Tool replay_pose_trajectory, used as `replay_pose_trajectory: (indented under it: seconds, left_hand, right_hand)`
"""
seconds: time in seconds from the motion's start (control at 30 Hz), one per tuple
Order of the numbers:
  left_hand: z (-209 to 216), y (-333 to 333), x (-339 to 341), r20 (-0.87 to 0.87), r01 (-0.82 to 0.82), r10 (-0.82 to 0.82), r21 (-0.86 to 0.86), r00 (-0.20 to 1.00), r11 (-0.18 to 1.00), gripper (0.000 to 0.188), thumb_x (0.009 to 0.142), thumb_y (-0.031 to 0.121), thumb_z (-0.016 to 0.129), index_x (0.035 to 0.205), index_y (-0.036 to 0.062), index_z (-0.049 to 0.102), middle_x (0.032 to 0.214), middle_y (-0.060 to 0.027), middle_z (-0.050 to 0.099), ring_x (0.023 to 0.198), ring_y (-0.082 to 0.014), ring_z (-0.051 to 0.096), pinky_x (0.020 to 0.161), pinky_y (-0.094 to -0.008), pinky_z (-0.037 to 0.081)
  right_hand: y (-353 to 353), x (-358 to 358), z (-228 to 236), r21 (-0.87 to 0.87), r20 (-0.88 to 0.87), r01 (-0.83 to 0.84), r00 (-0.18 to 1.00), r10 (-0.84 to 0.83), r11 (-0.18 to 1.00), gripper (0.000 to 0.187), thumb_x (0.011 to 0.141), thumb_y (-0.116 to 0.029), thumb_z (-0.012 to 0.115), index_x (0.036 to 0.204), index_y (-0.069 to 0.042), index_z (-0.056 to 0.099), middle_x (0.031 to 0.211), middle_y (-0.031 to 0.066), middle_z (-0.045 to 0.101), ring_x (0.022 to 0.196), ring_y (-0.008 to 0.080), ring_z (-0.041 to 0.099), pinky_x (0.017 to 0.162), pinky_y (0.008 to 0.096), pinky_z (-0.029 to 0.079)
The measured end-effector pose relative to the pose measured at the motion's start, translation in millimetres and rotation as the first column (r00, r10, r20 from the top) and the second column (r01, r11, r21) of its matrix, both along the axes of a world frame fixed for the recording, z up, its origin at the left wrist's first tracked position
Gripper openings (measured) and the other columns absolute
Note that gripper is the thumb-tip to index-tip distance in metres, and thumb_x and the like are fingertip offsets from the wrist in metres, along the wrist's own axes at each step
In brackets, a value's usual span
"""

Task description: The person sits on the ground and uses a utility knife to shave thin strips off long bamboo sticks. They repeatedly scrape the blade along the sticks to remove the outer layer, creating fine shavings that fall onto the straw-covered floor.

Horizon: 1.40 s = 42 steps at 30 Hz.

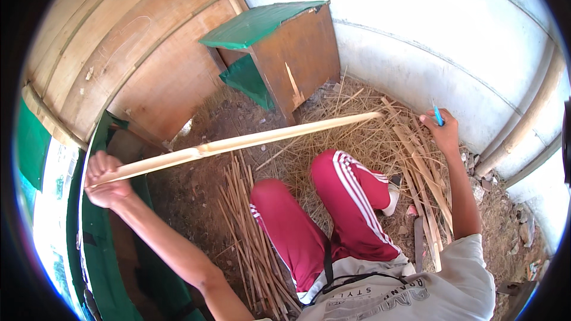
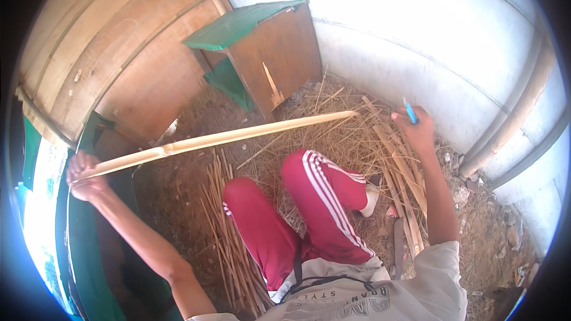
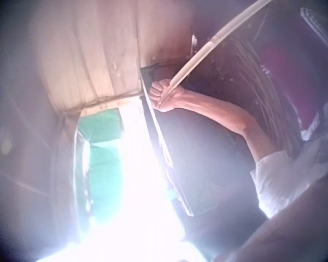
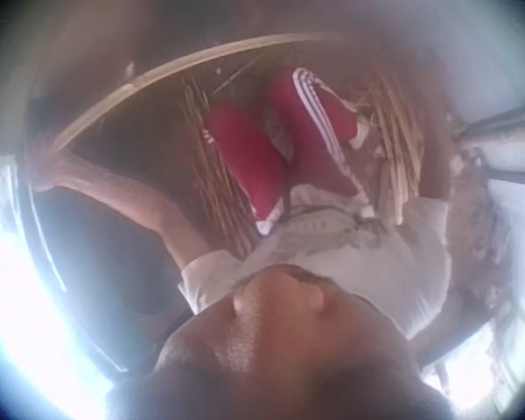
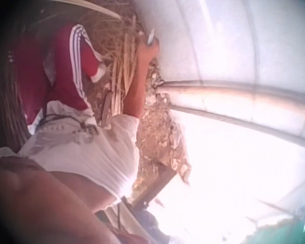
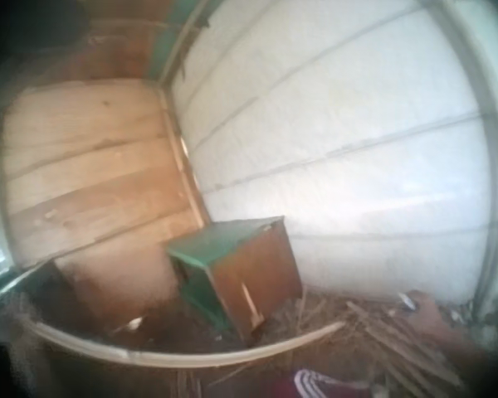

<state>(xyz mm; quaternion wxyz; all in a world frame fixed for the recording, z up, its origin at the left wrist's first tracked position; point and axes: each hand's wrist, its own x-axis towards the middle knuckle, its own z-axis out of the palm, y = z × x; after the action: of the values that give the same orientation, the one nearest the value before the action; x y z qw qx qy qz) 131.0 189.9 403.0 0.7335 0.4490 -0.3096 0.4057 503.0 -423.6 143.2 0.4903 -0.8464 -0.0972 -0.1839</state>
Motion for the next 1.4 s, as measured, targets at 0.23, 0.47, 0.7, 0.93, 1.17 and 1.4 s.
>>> replay_pose_trajectory:
  seconds: [0.23,0.47,0.7,0.93,1.17,1.4]
  left_hand:
    - [74,-91,-8,-0.19,-0.485,0.493,0.091,0.849,0.87,0.024,0.088,0.02,0.047,0.073,0.0124,0.03,0.073,-0.0027,0.025,0.068,-0.0167,0.024,0.06,-0.0326,0.025]
    - [90,-104,40,-0.371,-0.114,0.226,0.301,0.901,0.947,0.023,0.09,0.018,0.045,0.075,0.0115,0.029,0.074,-0.0029,0.024,0.071,-0.0163,0.025,0.061,-0.0321,0.025]
    - [66,-130,111,-0.393,0.017,0.097,0.278,0.915,0.96,0.023,0.09,0.023,0.04,0.071,0.0146,0.029,0.067,0.0001,0.022,0.063,-0.0145,0.022,0.053,-0.031,0.021]
    - [25,-176,182,-0.433,-0.301,0.358,0.195,0.827,0.933,0.03,0.088,0.032,0.04,0.066,0.0168,0.027,0.06,0.0018,0.021,0.057,-0.0128,0.017,0.049,-0.0302,0.017]
    - [17,-172,197,-0.419,-0.037,0.14,0.244,0.897,0.969,0.029,0.086,0.032,0.045,0.068,0.0156,0.03,0.063,0.0014,0.021,0.06,-0.012,0.018,0.051,-0.0285,0.017]
    - [16,-168,202,-0.415,-0.013,0.109,0.228,0.903,0.974,0.029,0.086,0.031,0.047,0.068,0.0153,0.031,0.064,0.0014,0.022,0.061,-0.0118,0.019,0.051,-0.0277,0.016]
  right_hand:
    - [-99,-34,-213,-0.201,-0.465,0.094,0.867,-0.179,0.975,0.039,0.078,-0.025,0.08,0.099,0.006,0.069,0.089,0.0161,0.071,0.082,0.0245,0.065,0.074,0.0394,0.05]
    - [-178,-109,-368,-0.505,-0.621,0.12,0.637,-0.457,0.855,0.036,0.076,-0.013,0.067,0.108,0.003,0.067,0.102,0.0276,0.069,0.1,0.0406,0.067,0.088,0.0471,0.051]
    - [-207,-167,-416,-0.626,-0.583,0.035,0.643,-0.497,0.779,0.038,0.076,-0.005,0.06,0.112,0.006,0.062,0.114,0.0325,0.063,0.113,0.0466,0.06,0.098,0.0481,0.048]
    - [-202,-177,-420,-0.693,-0.586,-0.097,0.652,-0.481,0.714,0.036,0.081,-0.005,0.059,0.115,0.004,0.06,0.114,0.0292,0.063,0.114,0.0448,0.059,0.098,0.0477,0.048]
    - [-186,-171,-416,-0.64,-0.603,-0.006,0.624,-0.498,0.768,0.034,0.088,-0.012,0.058,0.119,0.003,0.059,0.115,0.0267,0.063,0.11,0.0434,0.06,0.096,0.0482,0.047]
    - [-183,-169,-417,-0.648,-0.606,-0.018,0.619,-0.5,0.762,0.034,0.088,-0.009,0.056,0.12,0.003,0.058,0.114,0.0275,0.062,0.11,0.0435,0.059,0.096,0.0487,0.046]
